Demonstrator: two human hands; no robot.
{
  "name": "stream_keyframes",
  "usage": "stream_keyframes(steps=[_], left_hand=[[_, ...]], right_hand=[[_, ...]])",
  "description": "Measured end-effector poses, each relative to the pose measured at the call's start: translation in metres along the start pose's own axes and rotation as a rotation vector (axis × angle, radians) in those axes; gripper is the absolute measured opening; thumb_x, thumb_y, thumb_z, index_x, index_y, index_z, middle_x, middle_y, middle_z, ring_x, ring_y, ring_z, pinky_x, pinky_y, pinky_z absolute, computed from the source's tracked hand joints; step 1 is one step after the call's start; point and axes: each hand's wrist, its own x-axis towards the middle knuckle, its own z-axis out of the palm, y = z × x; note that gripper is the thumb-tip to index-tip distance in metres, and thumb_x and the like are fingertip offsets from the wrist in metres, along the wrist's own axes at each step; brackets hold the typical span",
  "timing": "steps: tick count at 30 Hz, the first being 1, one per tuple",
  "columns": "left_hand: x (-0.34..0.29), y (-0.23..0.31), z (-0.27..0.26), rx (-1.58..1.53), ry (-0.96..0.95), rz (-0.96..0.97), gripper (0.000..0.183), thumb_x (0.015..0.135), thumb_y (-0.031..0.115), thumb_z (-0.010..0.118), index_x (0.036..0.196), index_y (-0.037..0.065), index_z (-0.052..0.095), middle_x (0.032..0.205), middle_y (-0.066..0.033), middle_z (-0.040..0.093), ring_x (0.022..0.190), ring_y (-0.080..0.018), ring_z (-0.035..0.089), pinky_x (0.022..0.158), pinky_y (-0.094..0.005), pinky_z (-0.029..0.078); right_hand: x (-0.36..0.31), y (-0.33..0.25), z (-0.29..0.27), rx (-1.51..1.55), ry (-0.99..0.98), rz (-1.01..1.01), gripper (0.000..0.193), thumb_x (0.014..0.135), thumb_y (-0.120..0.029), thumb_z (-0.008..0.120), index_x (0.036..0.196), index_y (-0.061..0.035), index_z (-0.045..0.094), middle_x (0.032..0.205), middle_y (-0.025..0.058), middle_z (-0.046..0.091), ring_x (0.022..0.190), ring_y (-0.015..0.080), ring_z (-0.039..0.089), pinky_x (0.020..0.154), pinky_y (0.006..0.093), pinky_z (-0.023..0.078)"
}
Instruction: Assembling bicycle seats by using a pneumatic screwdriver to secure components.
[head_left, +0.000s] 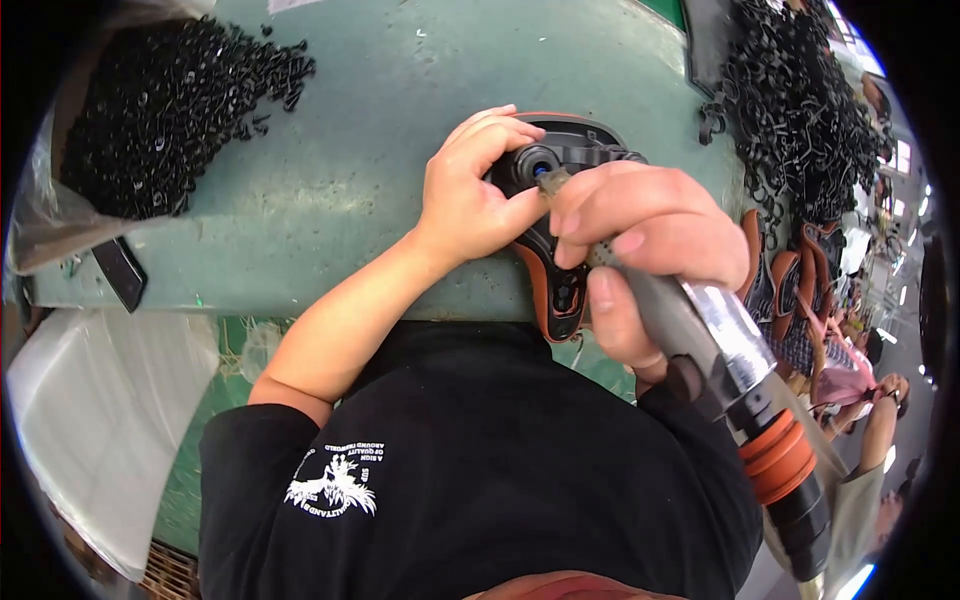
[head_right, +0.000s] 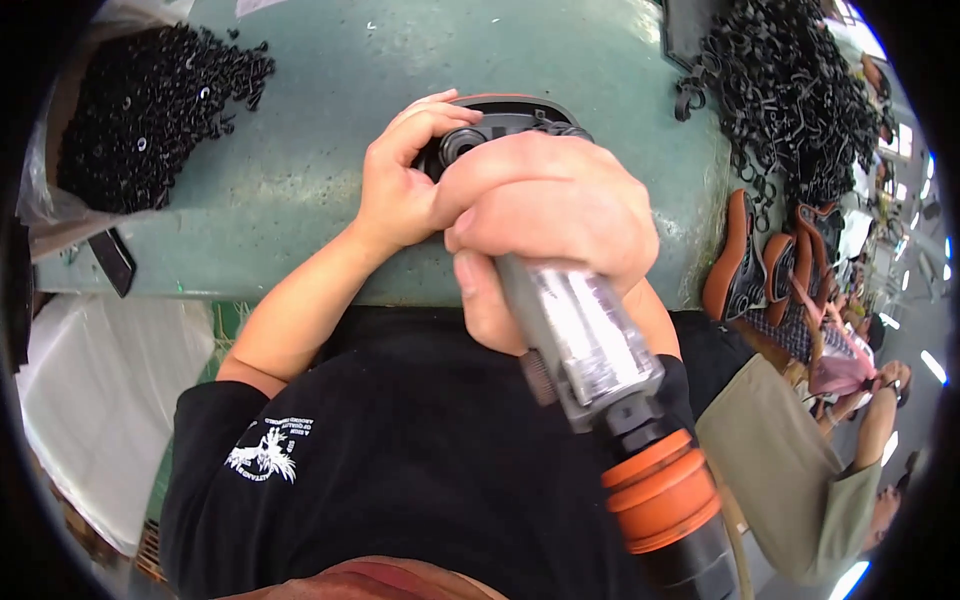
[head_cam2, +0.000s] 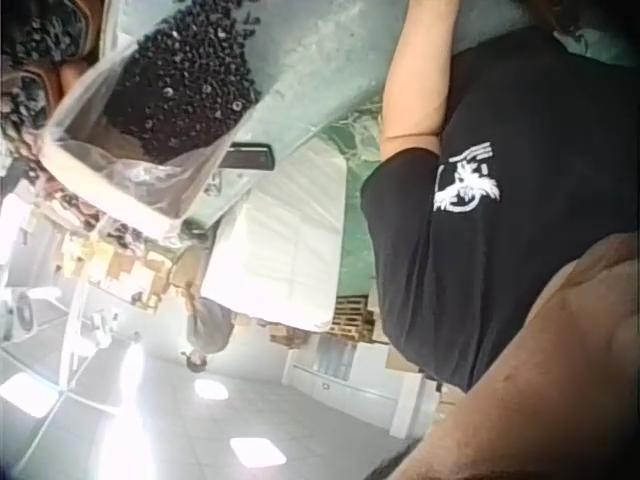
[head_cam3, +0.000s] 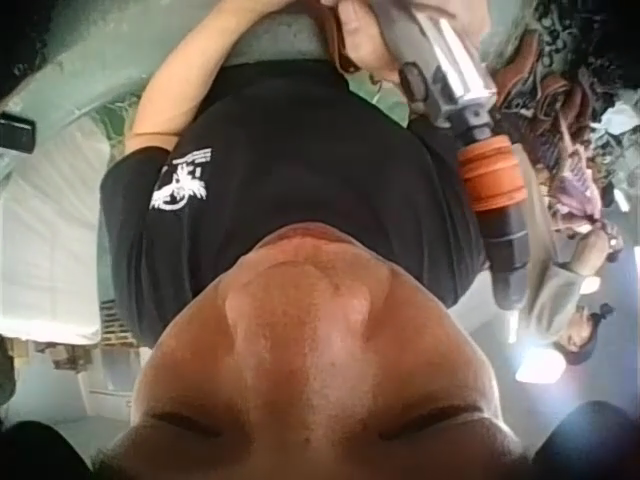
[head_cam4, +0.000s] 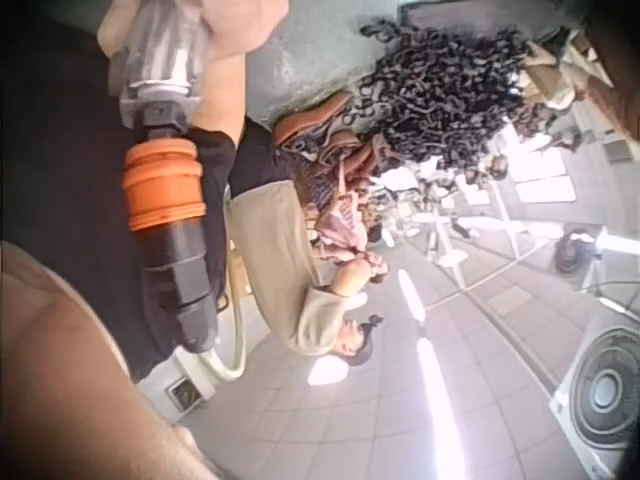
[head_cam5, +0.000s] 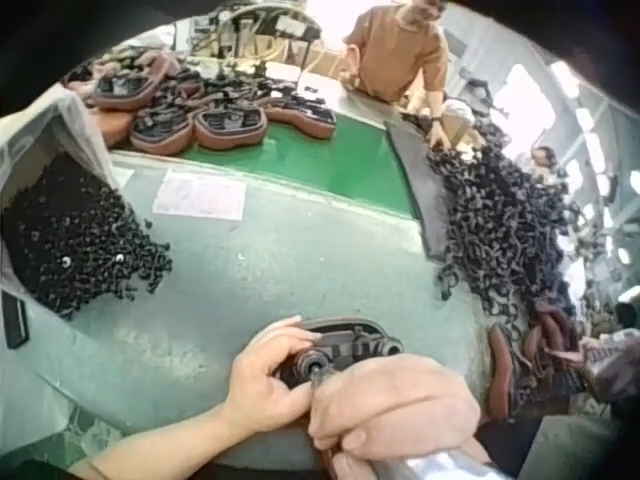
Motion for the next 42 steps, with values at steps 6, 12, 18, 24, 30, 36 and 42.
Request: stream_keyframes(steps=[6,12,18,24,30,36,42], left_hand=[[0.002,0.004,0.0,0.043,0.029,0.0,0.034,0.072,0.02,0.086,0.097,0.004,0.071,0.107,-0.0117,0.077,0.116,-0.0364,0.07,0.107,-0.0465,0.054],[-0.006,0.013,-0.006,0.113,0.044,0.021,0.041,0.071,0.022,0.086,0.105,0.004,0.07,0.112,-0.0132,0.075,0.119,-0.0404,0.067,0.107,-0.0479,0.053],[-0.028,0.067,-0.048,0.341,-0.222,0.042,0.059,0.074,0.039,0.093,0.114,0.002,0.069,0.124,-0.0151,0.07,0.125,-0.0393,0.063,0.106,-0.0467,0.051],[0.01,0.027,-0.147,1.158,0.043,0.097,0.018,0.086,0.014,0.08,0.1,0.005,0.072,0.103,-0.0115,0.071,0.094,-0.0354,0.065,0.085,-0.0457,0.054],[0.036,-0.014,-0.198,1.164,-0.147,0.121,0.011,0.085,0.009,0.078,0.095,0.006,0.072,0.101,-0.0093,0.071,0.092,-0.0325,0.065,0.084,-0.0445,0.053],[0.029,0.059,-0.093,-0.262,-0.165,-0.302,0.004,0.103,-0.002,0.063,0.103,0.002,0.061,0.116,-0.0219,0.075,0.097,-0.0231,0.072,0.089,-0.0389,0.06],[-0.011,0.108,-0.012,-1.023,-0.439,-0.61,0.016,0.099,-0.001,0.07,0.114,-0.006,0.072,0.106,-0.0156,0.071,0.091,-0.0221,0.073,0.081,-0.0347,0.06]], right_hand=[[0.007,0.015,0.004,0.003,0.043,0.082,0.021,0.095,-0.002,0.066,0.111,-0.0056,0.053,0.094,0.0183,0.067,0.072,0.0241,0.065,0.077,0.0453,0.059],[0.006,0.006,0.005,0.022,0.055,0.091,0.033,0.098,-0.005,0.066,0.127,-0.0041,0.05,0.117,0.027,0.065,0.073,0.0221,0.064,0.075,0.0413,0.058],[-0.009,-0.048,-0.009,0.321,0.254,-0.111,0.038,0.089,-0.008,0.058,0.125,-0.0093,0.049,0.112,0.0156,0.059,0.065,0.0178,0.062,0.064,0.0388,0.053],[-0.036,-0.046,-0.023,0.374,0.363,-0.137,0.035,0.094,-0.004,0.059,0.125,-0.0081,0.046,0.114,0.0204,0.06,0.067,0.0175,0.061,0.071,0.04,0.057],[-0.058,-0.048,-0.036,0.351,0.363,-0.138,0.036,0.094,-0.002,0.058,0.127,-0.0072,0.045,0.116,0.023,0.06,0.068,0.0188,0.061,0.072,0.0422,0.057],[-0.072,-0.066,-0.051,0.4,0.397,-0.148,0.04,0.092,-0.011,0.061,0.131,-0.0104,0.053,0.119,0.0112,0.06,0.073,0.0148,0.066,0.071,0.0352,0.056],[-0.07,-0.068,-0.05,0.527,0.369,-0.275,0.042,0.088,-0.007,0.07,0.127,-0.0091,0.054,0.112,0.0085,0.065,0.076,0.0164,0.07,0.068,0.0325,0.061]])
